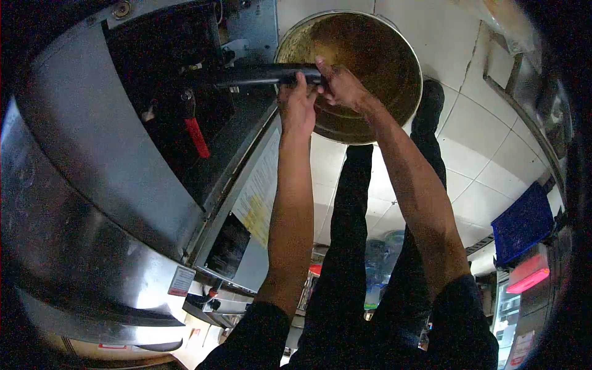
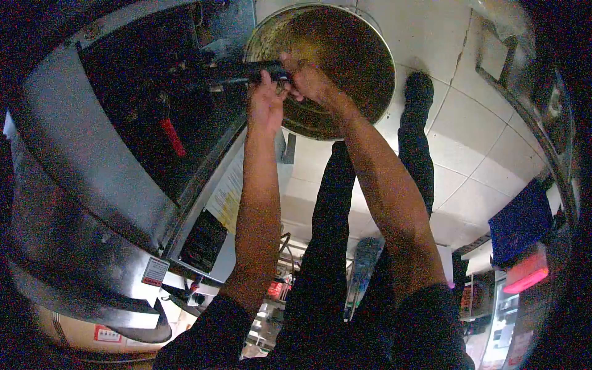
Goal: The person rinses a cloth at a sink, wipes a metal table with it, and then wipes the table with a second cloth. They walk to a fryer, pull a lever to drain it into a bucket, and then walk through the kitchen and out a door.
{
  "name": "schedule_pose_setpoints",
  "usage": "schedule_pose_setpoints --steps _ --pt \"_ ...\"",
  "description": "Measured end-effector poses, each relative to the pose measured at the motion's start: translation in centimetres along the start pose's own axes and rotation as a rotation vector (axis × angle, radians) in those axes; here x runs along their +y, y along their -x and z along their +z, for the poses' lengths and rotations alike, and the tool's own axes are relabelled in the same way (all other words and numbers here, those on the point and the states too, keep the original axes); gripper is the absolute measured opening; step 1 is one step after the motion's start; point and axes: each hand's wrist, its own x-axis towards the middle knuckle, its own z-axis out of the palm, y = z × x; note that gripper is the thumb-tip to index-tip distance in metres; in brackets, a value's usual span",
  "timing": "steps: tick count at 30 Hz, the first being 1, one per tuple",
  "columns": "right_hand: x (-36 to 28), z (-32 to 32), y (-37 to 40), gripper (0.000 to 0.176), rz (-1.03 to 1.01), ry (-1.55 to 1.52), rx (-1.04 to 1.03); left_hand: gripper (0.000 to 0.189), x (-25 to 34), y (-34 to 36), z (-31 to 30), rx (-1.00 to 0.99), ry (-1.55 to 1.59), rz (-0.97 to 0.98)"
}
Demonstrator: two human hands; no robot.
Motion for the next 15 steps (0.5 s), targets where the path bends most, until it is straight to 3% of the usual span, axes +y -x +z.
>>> schedule_pose_setpoints --steps 1,4,6,7,9,10,12,13,15 --pt "0.4 -0.3 -0.6 0.069 -0.001 0.005 0.001 0.027 -0.3 -0.1 0.2 0.048 0.01 0.099" --pt "1.2 -0.6 -1.3 0.075 -0.085 0.132 -0.001 0.028 -0.6 0.2 0.0 0.061 0.036 0.139" --pt "-0.4 -1.0 -0.5 0.063 0.19 0.031 -0.102 0.028 -0.8 0.0 0.5 0.109 0.039 0.18" --pt "-0.2 -0.6 -0.1 0.063 0.189 0.031 -0.102 0.028 -0.8 -0.1 0.6 0.159 0.041 0.226" --pt "0.7 0.4 0.6 0.042 -0.211 -0.55 0.034 0.029 -0.7 -0.1 0.5 0.208 0.006 0.202" --pt "1.8 0.6 0.2 0.042 -0.212 -0.548 0.035 0.03 -0.7 -0.3 0.6 0.255 -0.028 0.177" --pt "4.3 0.7 -0.9 0.038 -0.588 -0.249 0.056 0.031 -0.6 -0.5 1.2 0.319 0.0 0.151" --pt "4.2 0.6 -1.0 0.038 -0.585 -0.251 0.058 0.033 -0.6 -0.5 1.3 0.386 0.024 0.121" --pt "4.1 0.5 -1.4 0.044 -0.386 -0.204 -0.033 0.037 -0.4 -0.4 1.4 0.419 -0.076 0.118"
